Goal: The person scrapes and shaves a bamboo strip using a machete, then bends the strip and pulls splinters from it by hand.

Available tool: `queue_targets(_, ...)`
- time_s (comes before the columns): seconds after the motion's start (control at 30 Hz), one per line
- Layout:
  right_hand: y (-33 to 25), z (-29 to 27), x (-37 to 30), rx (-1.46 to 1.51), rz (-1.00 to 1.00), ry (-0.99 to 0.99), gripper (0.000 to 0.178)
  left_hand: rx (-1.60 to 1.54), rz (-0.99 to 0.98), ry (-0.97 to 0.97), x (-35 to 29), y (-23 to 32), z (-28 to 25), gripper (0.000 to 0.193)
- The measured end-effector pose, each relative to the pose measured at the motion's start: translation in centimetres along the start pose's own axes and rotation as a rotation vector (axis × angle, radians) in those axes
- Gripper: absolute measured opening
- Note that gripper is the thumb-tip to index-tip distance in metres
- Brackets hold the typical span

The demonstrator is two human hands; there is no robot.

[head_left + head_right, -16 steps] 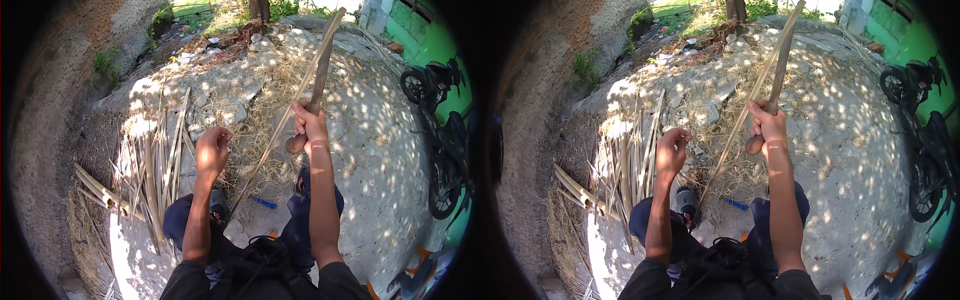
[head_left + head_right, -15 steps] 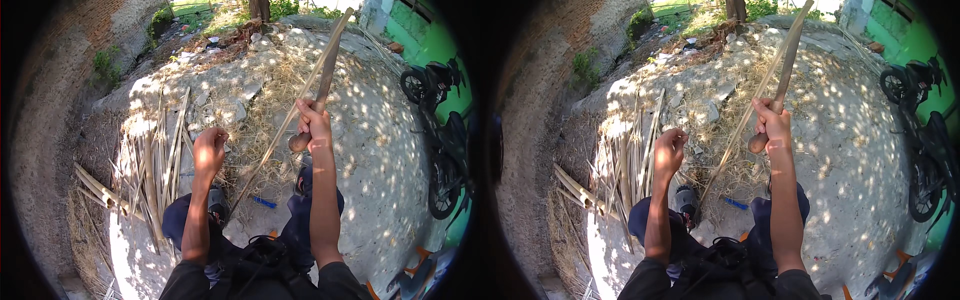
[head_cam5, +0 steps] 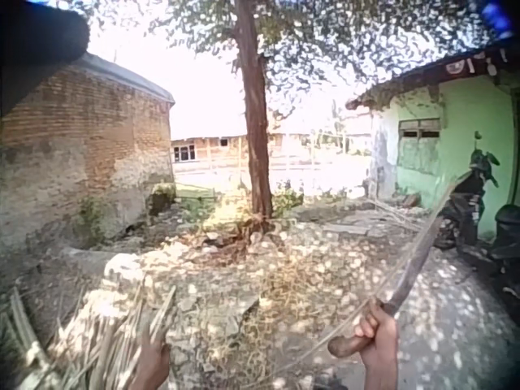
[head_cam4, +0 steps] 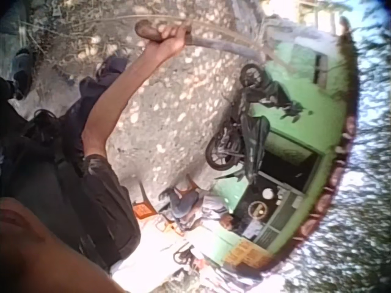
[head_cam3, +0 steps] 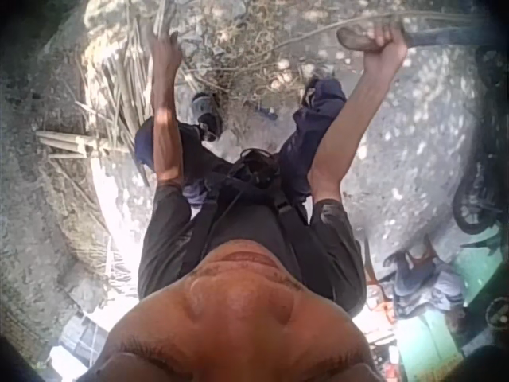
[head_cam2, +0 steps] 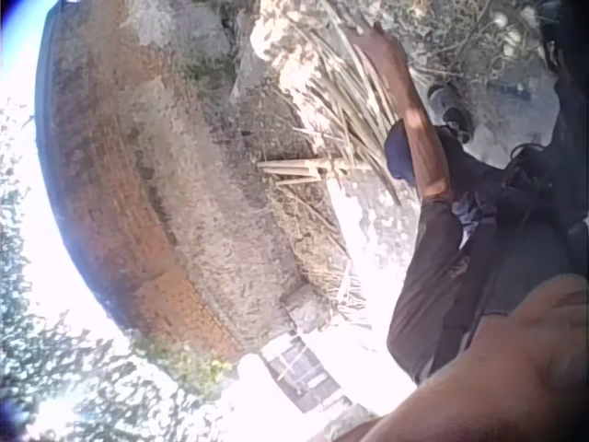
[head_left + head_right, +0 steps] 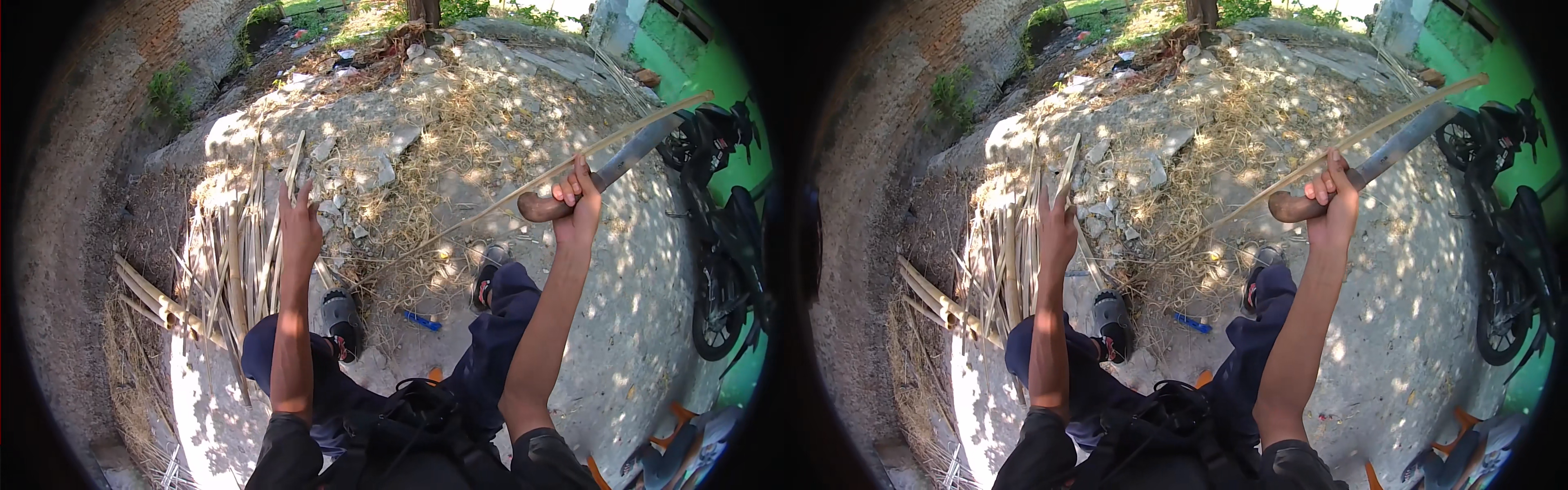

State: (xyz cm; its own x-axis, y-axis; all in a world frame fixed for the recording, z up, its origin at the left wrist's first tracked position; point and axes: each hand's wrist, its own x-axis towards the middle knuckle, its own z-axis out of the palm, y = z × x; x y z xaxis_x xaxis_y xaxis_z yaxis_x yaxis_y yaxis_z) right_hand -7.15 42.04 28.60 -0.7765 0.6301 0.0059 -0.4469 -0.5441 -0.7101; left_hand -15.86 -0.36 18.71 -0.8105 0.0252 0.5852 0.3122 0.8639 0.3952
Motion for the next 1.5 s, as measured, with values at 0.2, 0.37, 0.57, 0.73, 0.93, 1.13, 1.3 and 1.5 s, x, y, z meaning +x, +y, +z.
queue_targets(0.2, 1.6, 0.1, 0.0, 0.035, 0.063, -0.060, 0.012, -0.498, 0.002, -0.572, -0.5, 5.9, 0.8, 0.033)
queue_targets(0.37, 2.0, 0.4, 0.4, 0.184, 0.085, -0.162, 0.014, -0.691, -0.020, -0.936, -3.1, 9.0, 1.4, 0.072)
queue_targets(0.57, 1.9, -0.6, 1.5, 0.178, 0.068, -0.137, 0.019, -0.906, -0.149, -1.205, -1.9, 9.7, 0.0, 0.061)
queue_targets(0.73, 2.4, 0.4, 0.7, -0.119, -0.012, 0.032, 0.037, -0.741, -0.067, -0.718, -0.9, 9.3, -2.2, 0.047)
queue_targets(0.93, 2.5, 1.8, -1.2, -0.575, -0.209, 0.145, 0.040, -0.551, -0.168, -0.507, -0.3, 8.1, -3.9, 0.044)
queue_targets(1.13, 6.9, 3.6, -4.0, -0.775, -0.124, -0.177, 0.047, -0.432, -0.005, -0.313, -0.5, 7.7, -4.1, 0.034)
queue_targets(1.3, 11.7, 4.7, -6.7, -0.889, -0.001, -0.418, 0.048, -0.360, -0.051, -0.400, -0.5, 7.8, -4.2, 0.029)
queue_targets(1.5, 13.7, 5.9, -9.0, -1.201, -0.163, -0.559, 0.049, -0.302, 0.029, -0.378, -1.0, 7.3, -3.5, 0.024)
